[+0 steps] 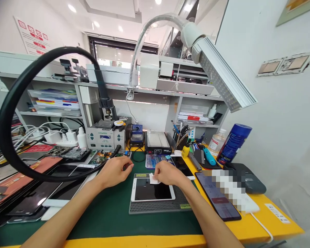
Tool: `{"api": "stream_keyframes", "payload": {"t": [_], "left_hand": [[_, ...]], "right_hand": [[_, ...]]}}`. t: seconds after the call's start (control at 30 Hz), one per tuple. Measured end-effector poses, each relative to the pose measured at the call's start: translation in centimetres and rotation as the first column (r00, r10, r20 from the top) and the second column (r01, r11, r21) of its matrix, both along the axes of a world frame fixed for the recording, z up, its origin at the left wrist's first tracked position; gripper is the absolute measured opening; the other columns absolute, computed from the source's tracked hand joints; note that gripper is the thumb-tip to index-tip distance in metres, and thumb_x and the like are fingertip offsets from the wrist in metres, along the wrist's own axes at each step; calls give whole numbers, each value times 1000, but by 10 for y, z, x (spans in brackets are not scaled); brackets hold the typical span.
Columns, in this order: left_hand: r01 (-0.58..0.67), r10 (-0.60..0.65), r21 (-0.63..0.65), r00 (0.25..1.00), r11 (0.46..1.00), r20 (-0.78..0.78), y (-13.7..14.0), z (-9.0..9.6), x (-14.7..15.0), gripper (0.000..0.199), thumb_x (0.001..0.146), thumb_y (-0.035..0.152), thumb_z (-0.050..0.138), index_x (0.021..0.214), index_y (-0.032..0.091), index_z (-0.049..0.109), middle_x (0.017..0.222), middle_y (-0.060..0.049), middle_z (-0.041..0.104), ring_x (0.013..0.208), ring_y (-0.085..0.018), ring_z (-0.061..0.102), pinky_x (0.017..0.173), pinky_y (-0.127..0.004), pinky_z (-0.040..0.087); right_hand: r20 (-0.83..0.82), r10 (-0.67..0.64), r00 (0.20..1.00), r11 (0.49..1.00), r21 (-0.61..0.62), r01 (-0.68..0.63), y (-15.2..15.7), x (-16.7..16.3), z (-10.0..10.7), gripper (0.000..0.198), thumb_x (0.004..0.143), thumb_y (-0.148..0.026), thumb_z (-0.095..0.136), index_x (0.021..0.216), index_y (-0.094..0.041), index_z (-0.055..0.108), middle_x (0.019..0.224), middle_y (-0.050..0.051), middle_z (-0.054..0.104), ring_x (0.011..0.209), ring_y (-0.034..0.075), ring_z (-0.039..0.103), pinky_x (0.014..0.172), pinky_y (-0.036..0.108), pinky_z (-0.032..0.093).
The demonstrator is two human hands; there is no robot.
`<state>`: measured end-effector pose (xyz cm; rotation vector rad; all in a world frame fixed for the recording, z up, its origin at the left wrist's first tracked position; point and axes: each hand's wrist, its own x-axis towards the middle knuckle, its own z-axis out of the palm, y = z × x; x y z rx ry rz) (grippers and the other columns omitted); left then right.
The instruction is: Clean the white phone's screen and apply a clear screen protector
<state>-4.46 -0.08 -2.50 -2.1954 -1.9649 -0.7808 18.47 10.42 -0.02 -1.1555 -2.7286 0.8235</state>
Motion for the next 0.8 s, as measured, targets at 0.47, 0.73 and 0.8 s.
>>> {"api": "stream_keyframes", "payload": {"t": [0.47, 0.73, 0.8], "left_hand": [[-5, 5, -33, 1000, 999, -9, 2, -2, 0, 20, 92, 29, 49, 84, 23, 67, 77, 0, 68, 66, -18, 60, 61, -30, 37], [-12, 11, -41, 1000, 999, -26, 1, -2, 1, 19, 92, 28, 50, 84, 22, 66, 78, -1, 68, 71, -19, 63, 63, -29, 39], [-10, 9, -44, 1000, 999, -29, 1, -2, 1, 18, 92, 28, 50, 85, 22, 66, 79, -2, 69, 73, -19, 64, 64, -29, 40]], "right_hand": [[7, 115, 993, 993, 33, -116, 4, 18, 6, 11, 77, -22, 61, 67, -17, 61, 65, 1, 65, 59, 13, 55, 51, 23, 33], [-49, 287, 957, 949, 154, -276, -43, -15, -3, 13, 82, -17, 56, 70, -19, 54, 67, -1, 62, 63, 12, 50, 55, 23, 28], [-50, 339, 939, 931, 158, -328, -52, -20, -1, 14, 83, -17, 56, 69, -19, 54, 65, -2, 61, 61, 12, 49, 54, 22, 27]]}}
